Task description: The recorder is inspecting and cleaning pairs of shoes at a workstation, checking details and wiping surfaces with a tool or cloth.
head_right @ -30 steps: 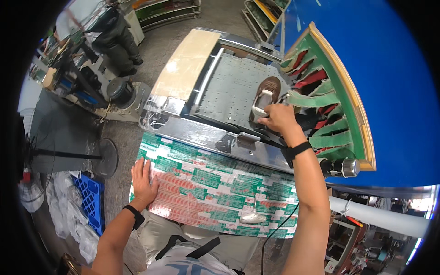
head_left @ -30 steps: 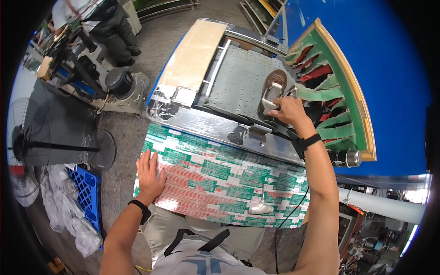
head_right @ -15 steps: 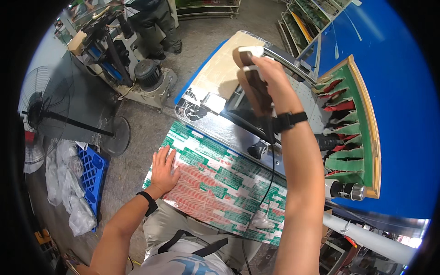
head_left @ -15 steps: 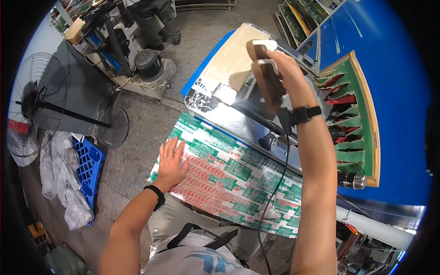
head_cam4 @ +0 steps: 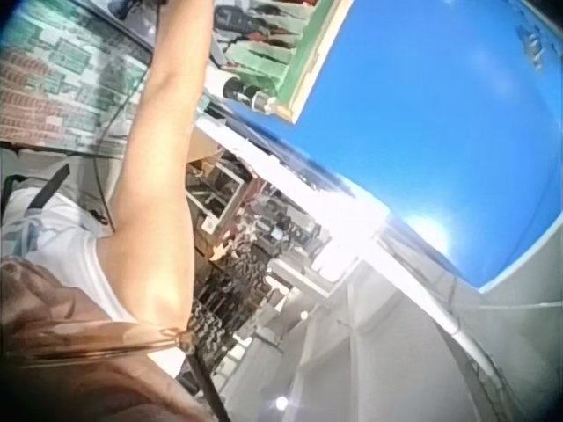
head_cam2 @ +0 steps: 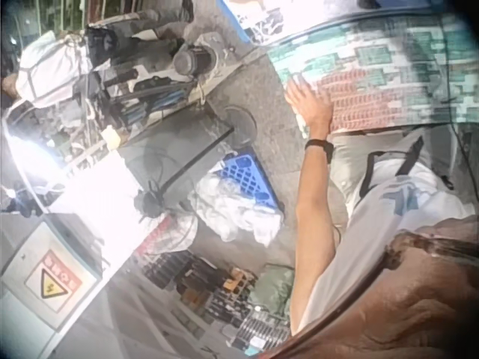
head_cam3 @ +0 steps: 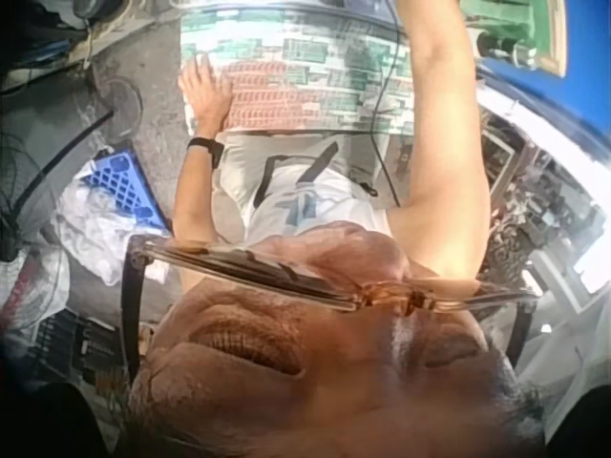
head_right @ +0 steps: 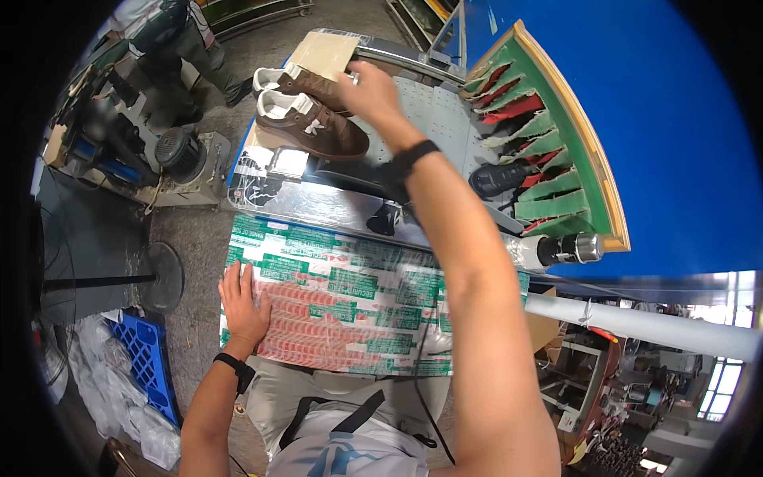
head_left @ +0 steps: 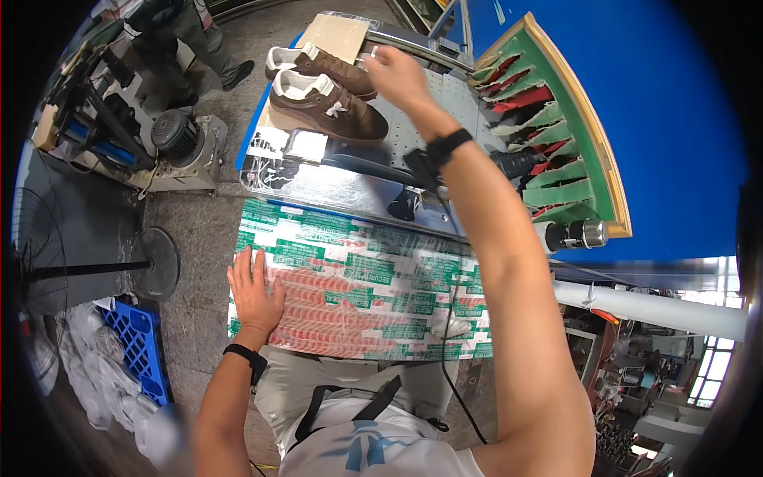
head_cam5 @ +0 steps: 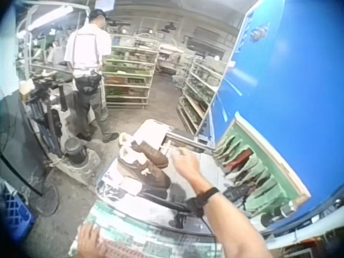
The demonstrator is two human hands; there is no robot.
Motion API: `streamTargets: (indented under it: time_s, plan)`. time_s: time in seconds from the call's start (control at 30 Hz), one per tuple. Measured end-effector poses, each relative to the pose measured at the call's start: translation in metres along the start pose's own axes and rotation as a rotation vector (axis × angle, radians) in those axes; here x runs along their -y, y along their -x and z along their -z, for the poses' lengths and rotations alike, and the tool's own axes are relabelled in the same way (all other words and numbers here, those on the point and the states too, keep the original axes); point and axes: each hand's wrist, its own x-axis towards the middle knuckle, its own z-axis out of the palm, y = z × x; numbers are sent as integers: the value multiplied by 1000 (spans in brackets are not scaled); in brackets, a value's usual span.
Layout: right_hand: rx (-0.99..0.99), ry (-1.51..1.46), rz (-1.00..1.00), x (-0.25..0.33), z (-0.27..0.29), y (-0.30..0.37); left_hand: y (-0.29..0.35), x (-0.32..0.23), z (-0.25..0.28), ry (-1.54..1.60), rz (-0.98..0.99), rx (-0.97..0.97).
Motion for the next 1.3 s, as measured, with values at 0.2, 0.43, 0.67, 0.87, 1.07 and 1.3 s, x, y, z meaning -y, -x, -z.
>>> streamTargets:
  time_s: [0.2,0.43,0.67,0.87,1.07,1.3]
  plan:
    - [-171,871,-519,-172,152,99,7,1,6,-30,21,26]
    - [-314,-336,-989,-317,208,160,-4,-7,-3,-24,-23,8]
    - [-422,428,-942,-262,134,142,-1,-6,3,-61,-39,-6]
    - [-204,272,-657,-257,132,134,-3,-11,4,-58,-34,0]
    - [-336,183,-730,-260,124,124,-5,-12,5,-46,-39,-16]
    - [-108,-769,-649,-141,174,169,6,-8,8,-8,-32,-43]
